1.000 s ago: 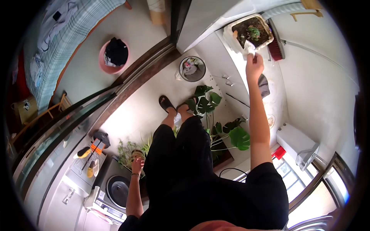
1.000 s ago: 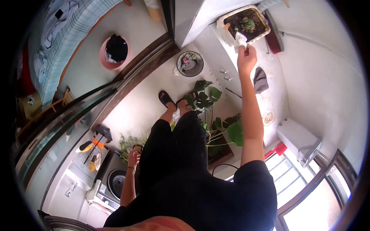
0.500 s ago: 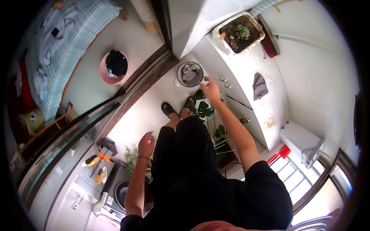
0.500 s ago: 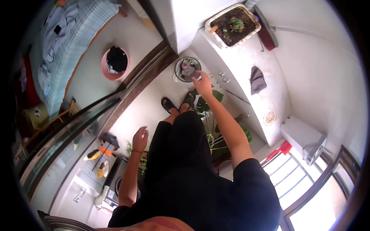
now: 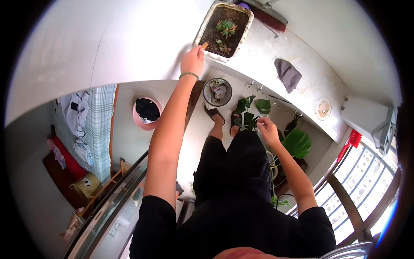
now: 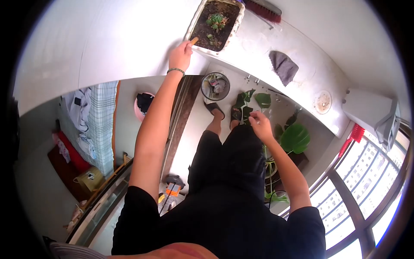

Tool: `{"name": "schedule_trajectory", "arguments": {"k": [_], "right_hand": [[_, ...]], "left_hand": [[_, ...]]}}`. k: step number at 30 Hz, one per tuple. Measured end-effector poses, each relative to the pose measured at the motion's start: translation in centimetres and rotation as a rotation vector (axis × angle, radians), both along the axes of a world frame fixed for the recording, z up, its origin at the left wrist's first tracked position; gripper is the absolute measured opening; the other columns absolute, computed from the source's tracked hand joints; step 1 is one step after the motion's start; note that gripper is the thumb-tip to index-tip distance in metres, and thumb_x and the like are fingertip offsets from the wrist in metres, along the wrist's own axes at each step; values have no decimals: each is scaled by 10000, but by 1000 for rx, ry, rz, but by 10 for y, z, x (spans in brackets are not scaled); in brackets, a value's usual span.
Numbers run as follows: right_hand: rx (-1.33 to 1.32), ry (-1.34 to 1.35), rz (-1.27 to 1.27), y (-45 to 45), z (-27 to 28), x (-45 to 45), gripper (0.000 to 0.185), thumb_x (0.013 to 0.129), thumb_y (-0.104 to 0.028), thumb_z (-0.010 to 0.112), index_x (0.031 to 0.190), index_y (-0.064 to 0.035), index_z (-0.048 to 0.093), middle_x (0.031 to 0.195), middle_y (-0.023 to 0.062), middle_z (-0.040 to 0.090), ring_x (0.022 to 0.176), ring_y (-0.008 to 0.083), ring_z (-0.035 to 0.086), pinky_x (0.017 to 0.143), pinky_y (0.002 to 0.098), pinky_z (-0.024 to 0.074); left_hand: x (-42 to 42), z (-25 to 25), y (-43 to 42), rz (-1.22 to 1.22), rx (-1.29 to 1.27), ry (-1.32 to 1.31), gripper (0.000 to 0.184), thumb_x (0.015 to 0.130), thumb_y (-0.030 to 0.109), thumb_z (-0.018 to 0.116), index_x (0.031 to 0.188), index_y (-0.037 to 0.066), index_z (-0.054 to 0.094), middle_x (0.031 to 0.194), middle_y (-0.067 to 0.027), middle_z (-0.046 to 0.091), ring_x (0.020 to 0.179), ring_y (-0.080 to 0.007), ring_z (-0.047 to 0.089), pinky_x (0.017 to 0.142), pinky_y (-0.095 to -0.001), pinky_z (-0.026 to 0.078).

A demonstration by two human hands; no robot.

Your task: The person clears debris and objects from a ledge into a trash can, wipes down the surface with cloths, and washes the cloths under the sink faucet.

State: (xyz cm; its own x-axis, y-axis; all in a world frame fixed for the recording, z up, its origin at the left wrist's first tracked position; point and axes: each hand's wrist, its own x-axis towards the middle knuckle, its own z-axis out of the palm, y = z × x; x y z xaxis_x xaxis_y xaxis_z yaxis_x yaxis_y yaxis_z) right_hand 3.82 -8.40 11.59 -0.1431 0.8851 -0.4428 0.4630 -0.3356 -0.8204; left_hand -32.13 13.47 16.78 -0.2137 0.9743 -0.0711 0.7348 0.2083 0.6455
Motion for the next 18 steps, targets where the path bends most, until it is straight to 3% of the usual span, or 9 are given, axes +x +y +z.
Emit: {"name": "schedule_trajectory", "arguments": {"k": [1,5,8,13,18], "right_hand": [[-69,28,-77,-3,5,5,250,871,-159,644,1069,-7,651,927,89,697,734,152,634,701,293,504],[-104,-58,-224,-11,4,19,206,911,-158,620,1046,-6,649,837,26,663,726,83,583,690,260,482],[-191,-60,-313,-10,3,12,242,864,-176,649,1051,-23,667,858,83,693,738,131,630,685,287,496],[-176,127,-367,-10,-9,-33,198,923,-160,623,1048,-9,650,771,-13,631,689,44,548,631,221,448],[-173,185,-362,-1,-19,-67,205,918,-168,630,1043,-8,658,753,-10,618,670,54,532,629,232,451]], "left_hand": [[1,5,0,52,44,-45,261,953,238,518,1027,55,689,875,-241,668,831,-406,643,756,-478,508],[1,12,3,-5,170,151,204,931,195,551,989,52,685,790,-204,672,717,-399,646,675,-480,508],[7,26,38,-88,310,225,253,944,248,546,992,52,697,778,-175,681,711,-354,664,677,-437,527],[23,82,101,-252,317,279,246,927,240,564,868,26,671,723,-181,659,692,-384,640,657,-477,513],[13,82,102,-202,179,189,293,950,263,546,852,17,672,723,-183,658,691,-388,638,659,-462,509]]}}
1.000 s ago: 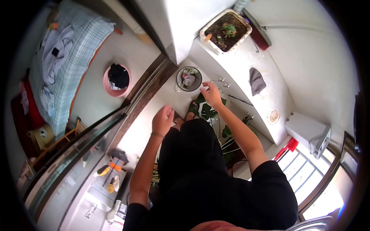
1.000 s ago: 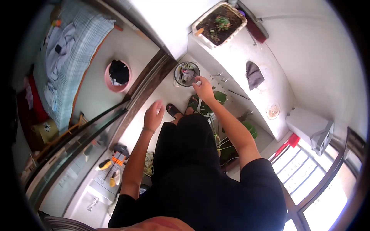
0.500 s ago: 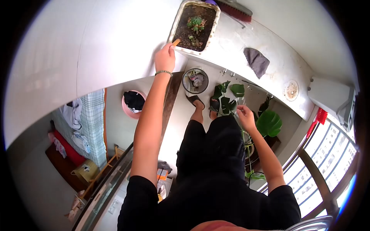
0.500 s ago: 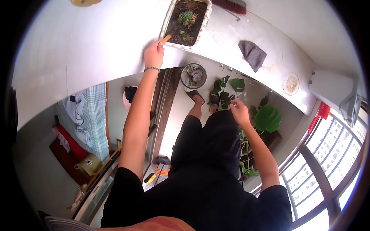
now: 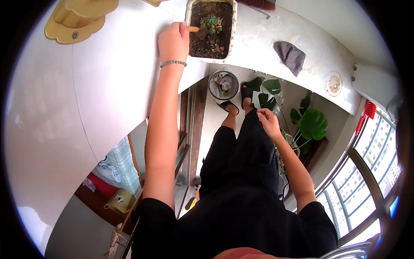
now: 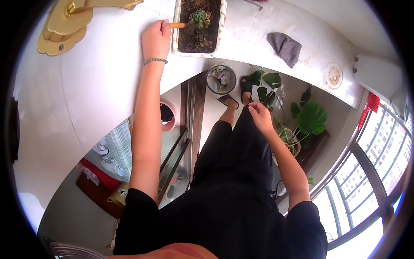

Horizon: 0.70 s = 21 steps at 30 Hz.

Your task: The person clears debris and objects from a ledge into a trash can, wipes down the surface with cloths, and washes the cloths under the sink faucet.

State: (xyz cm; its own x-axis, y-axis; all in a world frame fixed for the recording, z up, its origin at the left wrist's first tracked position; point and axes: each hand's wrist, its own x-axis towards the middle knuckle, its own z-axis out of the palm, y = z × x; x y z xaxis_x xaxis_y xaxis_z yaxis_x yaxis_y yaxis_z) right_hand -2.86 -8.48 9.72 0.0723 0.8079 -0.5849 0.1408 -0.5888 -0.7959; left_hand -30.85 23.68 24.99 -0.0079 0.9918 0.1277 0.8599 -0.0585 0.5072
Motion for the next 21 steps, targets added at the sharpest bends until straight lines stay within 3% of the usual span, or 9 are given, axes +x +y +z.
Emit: {"name": "schedule_trajectory", "arguments": {"k": [4,8,10,13,16,18,21], "right_hand": [[-7,10,51,26,3,-1,201,918,-163,622,1038,-7,660,766,0,624,678,58,536,639,236,456],[-2,34,66,58,17,15,202,925,-163,608,1041,-6,657,791,3,633,688,57,540,650,237,458],[-14,36,61,69,21,25,203,935,-156,593,1050,2,647,819,-4,629,710,59,534,662,233,448],[-68,20,105,83,25,44,195,949,-136,567,1058,10,637,876,0,631,767,69,535,704,228,438],[-42,-9,89,83,13,57,207,928,-166,606,1050,-5,652,795,-8,626,685,53,518,632,225,435],[-25,0,107,83,4,60,203,925,-164,611,1047,-6,652,795,-7,626,689,51,520,635,225,435],[-46,28,149,84,3,62,199,935,-161,599,1044,-2,648,833,-4,629,726,58,530,674,225,440]], "left_hand": [[1,-5,-22,111,-49,-14,320,968,274,529,840,19,675,696,-154,664,665,-353,646,655,-442,514],[7,-23,-46,165,-41,-150,315,986,262,524,931,-9,674,702,-111,694,596,-210,673,612,-331,527],[6,-42,-63,130,-58,-200,259,987,230,532,996,1,652,742,-111,699,642,-187,681,621,-320,526],[2,-57,-90,88,6,-234,187,955,173,583,1026,9,635,764,-110,694,637,-184,673,608,-318,523],[5,-64,-114,31,-86,-222,204,908,113,628,1100,47,607,763,-121,678,638,-211,670,599,-332,523],[6,-69,-117,99,-355,-59,267,920,134,600,1182,90,578,792,-141,675,691,-267,677,616,-365,529],[15,-75,-110,25,-214,123,343,941,169,560,1282,133,539,826,-143,663,726,-313,660,618,-412,521]]}}
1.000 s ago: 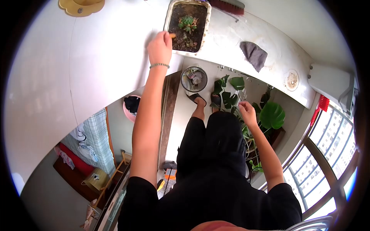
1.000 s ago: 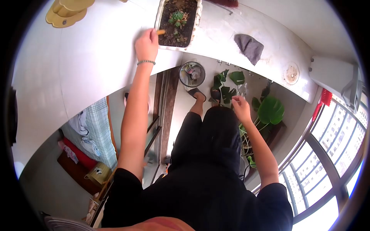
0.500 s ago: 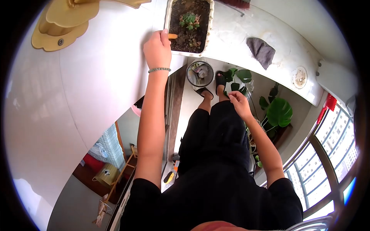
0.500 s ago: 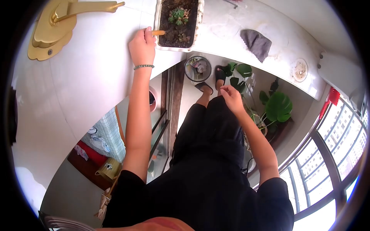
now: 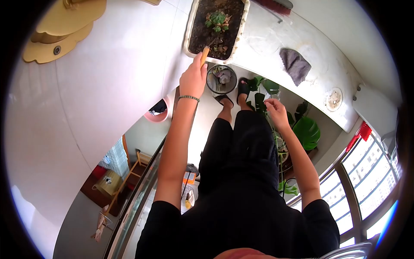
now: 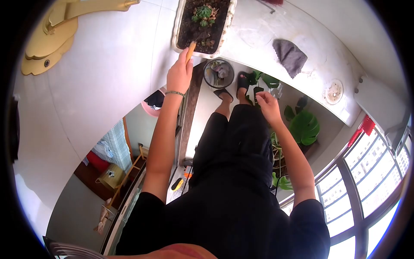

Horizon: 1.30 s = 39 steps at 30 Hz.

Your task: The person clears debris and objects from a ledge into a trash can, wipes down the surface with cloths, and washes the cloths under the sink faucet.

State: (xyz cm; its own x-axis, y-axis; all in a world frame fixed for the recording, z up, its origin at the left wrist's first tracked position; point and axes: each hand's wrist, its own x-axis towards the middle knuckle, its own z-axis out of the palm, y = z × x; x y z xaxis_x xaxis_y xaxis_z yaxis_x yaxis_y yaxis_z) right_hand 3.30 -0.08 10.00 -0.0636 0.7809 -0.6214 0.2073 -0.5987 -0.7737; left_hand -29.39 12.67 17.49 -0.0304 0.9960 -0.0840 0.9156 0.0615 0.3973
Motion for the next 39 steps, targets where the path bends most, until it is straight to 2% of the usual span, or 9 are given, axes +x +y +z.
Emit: {"name": "schedule_trajectory", "arguments": {"k": [7,19,22,26,29,31,32,35,39], "right_hand": [[17,36,16,17,5,-14,222,930,-196,615,1041,-8,656,793,-1,619,709,56,542,659,224,452],[25,-1,99,45,15,-27,239,928,-201,619,1066,-8,654,813,11,630,746,67,554,685,247,467],[49,111,95,55,8,-46,258,932,-210,618,1077,0,649,833,20,638,761,76,566,698,248,474],[102,-6,9,123,9,-60,381,967,-330,549,1092,21,634,841,64,642,797,118,576,753,279,472],[273,40,-158,220,-16,-56,454,982,-391,508,1159,14,605,982,67,633,900,154,558,840,282,442],[375,74,-165,285,-25,-63,576,998,-457,455,1326,12,518,1305,145,566,1217,219,499,1056,318,342],[381,72,-96,313,-36,-67,667,989,-562,384,1424,-59,439,1425,112,467,1256,247,468,1053,386,350],[505,120,-27,354,-34,-81,714,992,-583,357,1449,-36,401,1473,129,422,1328,249,398,1116,372,279],[361,196,-21,349,-30,-89,779,987,-604,342,1499,-18,298,1545,146,315,1439,252,254,1159,380,213]], "left_hand": [[-5,6,6,72,-29,238,389,954,181,535,1343,179,529,791,-124,590,684,-341,612,611,-441,498],[4,-14,-11,128,67,213,430,954,213,554,1380,195,505,813,-90,596,664,-323,604,580,-434,491],[7,-14,-11,108,54,64,469,951,229,556,1403,148,460,876,-95,599,691,-281,609,628,-393,506],[-6,-54,-33,577,236,-621,449,1004,324,424,1375,71,441,1034,-127,543,915,-193,562,767,-350,481],[-4,-87,-48,1113,-266,-1290,612,999,540,339,1444,119,341,1302,-144,477,1103,-236,526,942,-445,442],[2,-104,-38,1145,-349,-1555,656,987,569,333,1474,133,282,1426,-144,378,1233,-279,457,1021,-499,385],[5,-111,-33,1160,-398,-1683,679,981,584,329,1489,140,253,1488,-144,329,1297,-301,423,1060,-526,356],[16,-128,-9,1099,-366,-1833,664,995,554,292,1519,159,188,1576,-117,196,1422,-339,271,1132,-563,250],[27,-118,12,825,-429,-1886,594,1007,482,270,1516,177,249,1563,-68,276,1439,-297,254,1137,-560,233]]}}
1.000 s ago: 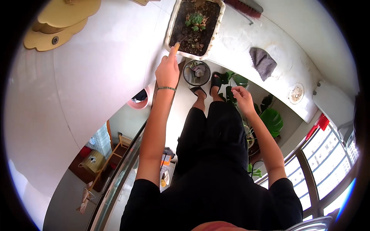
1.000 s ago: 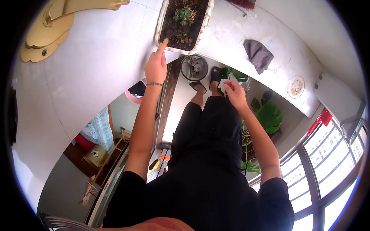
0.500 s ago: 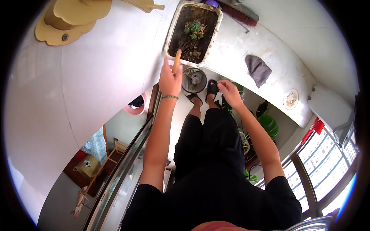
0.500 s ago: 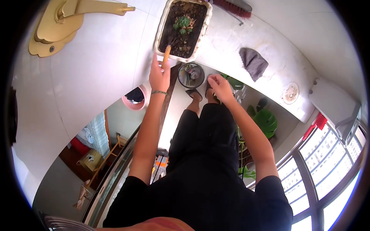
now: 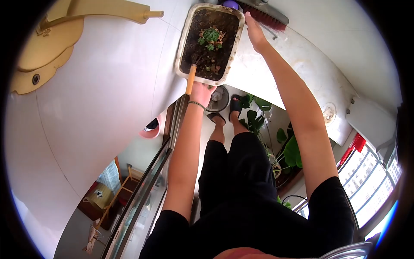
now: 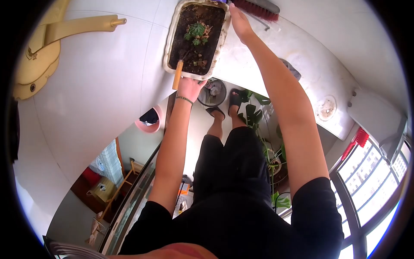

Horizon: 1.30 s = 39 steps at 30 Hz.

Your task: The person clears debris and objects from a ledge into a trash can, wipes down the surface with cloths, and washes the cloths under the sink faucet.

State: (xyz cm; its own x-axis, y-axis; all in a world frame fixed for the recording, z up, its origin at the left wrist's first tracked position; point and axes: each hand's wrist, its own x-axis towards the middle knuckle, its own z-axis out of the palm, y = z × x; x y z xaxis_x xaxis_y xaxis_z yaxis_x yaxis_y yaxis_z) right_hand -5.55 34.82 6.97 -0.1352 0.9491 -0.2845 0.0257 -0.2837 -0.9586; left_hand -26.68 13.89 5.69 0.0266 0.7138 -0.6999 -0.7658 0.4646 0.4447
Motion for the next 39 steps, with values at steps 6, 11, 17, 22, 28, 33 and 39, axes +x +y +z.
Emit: {"name": "schedule_trajectory", "arguments": {"k": [6,11,17,22,28,33,39], "right_hand": [[21,86,63,10,4,3,705,1005,-604,255,1487,-96,341,1512,95,357,1410,230,285,1159,391,194],[-6,247,97,17,10,-10,633,1015,-595,217,1436,-168,420,1443,67,439,1376,210,317,1162,386,159],[-37,160,-21,-39,1,20,646,997,-625,245,1389,-146,427,1456,59,382,1383,217,268,1153,420,159],[-100,183,17,-67,-15,67,706,993,-641,178,1257,-85,525,1290,87,503,1266,211,408,1099,411,257],[-145,67,152,-8,0,53,742,985,-648,226,1394,-86,487,1411,104,488,1291,247,444,1118,427,267],[-602,253,146,-10,1,46,696,947,-594,473,1393,-61,494,1335,156,558,1205,264,545,1039,356,423],[-633,520,-18,-102,27,63,579,992,-498,450,1351,-49,520,1308,160,580,1162,257,573,1023,385,450]], "left_hand": [[8,7,18,77,-17,37,625,1005,537,325,1481,131,324,1508,-60,379,1365,-249,387,1121,-472,319],[14,11,26,135,246,-36,548,1023,408,395,1439,54,368,1465,-94,430,1310,-270,454,1090,-437,397],[3,30,24,206,192,-95,480,1023,341,404,1398,42,416,1418,-115,472,1279,-278,480,1080,-431,418],[-16,30,18,118,73,-5,476,1018,348,416,1397,60,424,1404,-110,489,1260,-275,499,1062,-430,434],[-19,15,14,102,86,-27,532,1012,463,372,1390,96,441,1406,-95,494,1261,-265,500,1057,-427,434],[-11,15,16,139,51,-17,572,990,514,387,1377,98,456,1357,-92,537,1228,-261,534,1034,-424,459],[-15,21,-35,83,28,-26,507,966,434,476,1307,59,494,1256,-127,598,1125,-283,602,958,-440,519]]}}
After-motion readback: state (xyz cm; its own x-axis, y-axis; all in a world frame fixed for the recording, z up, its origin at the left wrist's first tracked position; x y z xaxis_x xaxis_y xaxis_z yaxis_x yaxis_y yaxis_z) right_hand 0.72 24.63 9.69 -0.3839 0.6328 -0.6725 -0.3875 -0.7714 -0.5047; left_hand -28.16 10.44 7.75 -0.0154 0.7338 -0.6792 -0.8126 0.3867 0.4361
